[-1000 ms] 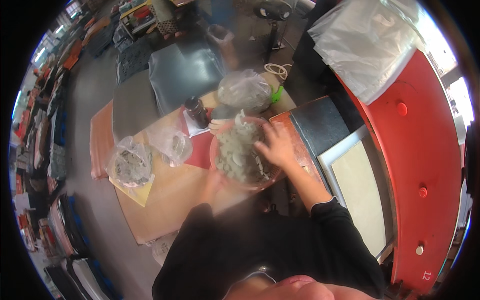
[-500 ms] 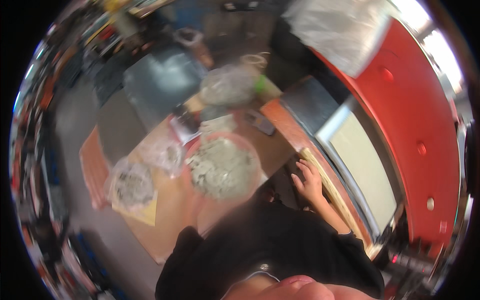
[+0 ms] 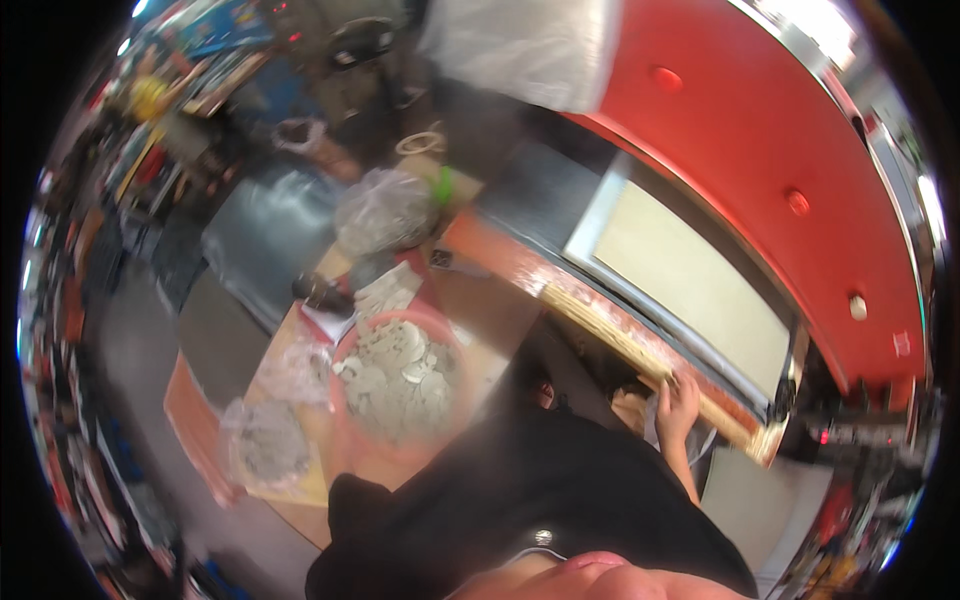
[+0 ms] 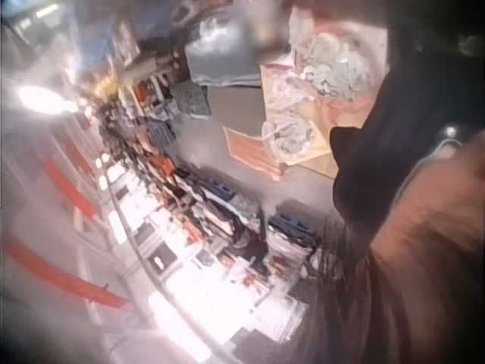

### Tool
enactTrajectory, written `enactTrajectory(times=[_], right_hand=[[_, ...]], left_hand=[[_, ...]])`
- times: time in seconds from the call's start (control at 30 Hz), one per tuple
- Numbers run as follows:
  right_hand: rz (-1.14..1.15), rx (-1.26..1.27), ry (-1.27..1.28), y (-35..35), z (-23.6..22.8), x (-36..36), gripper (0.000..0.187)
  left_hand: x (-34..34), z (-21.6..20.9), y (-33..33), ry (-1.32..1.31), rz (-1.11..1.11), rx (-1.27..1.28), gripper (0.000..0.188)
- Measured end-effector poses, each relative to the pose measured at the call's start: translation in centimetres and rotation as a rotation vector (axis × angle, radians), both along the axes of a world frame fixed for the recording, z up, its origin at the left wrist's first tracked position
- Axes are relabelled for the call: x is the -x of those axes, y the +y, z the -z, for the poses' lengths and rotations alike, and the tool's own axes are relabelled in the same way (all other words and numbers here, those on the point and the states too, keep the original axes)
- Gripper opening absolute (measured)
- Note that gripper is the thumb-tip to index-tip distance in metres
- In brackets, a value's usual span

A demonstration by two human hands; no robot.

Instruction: The person arranges small decorative cutouts on a flat surface, then transfers them into a plastic bag and places the bag into a pink basket. The person repeats this process with additional cutouts.

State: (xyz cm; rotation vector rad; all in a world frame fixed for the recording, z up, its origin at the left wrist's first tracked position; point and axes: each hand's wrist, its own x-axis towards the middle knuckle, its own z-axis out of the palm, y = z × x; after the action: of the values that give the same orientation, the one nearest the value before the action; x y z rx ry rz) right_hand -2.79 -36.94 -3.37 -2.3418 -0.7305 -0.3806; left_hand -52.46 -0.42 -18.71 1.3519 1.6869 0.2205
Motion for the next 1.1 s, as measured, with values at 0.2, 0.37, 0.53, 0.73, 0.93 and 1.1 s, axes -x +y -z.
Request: enactTrajectory(times=[0.2, 0.37, 0.53, 0.73, 0.93, 1.1], right_hand=[[-0.086, 0.134, -0.073, 0.6, 1.4, -2.2, 0.031], [-0.102, 0.233, 0.03, 2.9, 1.9, -2.8, 0.037], [-0.012, 0.254, 0.073, 4.4, 1.4, -0.5, 0.031], [0.067, 0.354, 0.042, 5.9, 0.2, 2.0, 0.033], [0.072, 0.412, 0.06, 6.8, -0.6, 3.2, 0.035], [0.053, 0.415, 0.06, 8.0, -1.2, 2.1, 0.034]], left_hand=[[-14.3, -8.1, 2.4, 0.218, 0.125, -0.904, 0.041], [-31.7, -1.6, 9.9, -0.062, 0.566, -1.09, 0.021], [-44.0, 5.5, 15.1, -0.109, 0.678, -0.953, 0.012], [-50.8, 12.4, 21.1, 0.229, 0.585, -0.949, 0.016], [-51.5, 14.8, 21.7, 0.283, 0.859, -0.858, 0.015], [-50.9, 10.8, 23.6, 0.135, 1.064, -0.816, 0.015]])
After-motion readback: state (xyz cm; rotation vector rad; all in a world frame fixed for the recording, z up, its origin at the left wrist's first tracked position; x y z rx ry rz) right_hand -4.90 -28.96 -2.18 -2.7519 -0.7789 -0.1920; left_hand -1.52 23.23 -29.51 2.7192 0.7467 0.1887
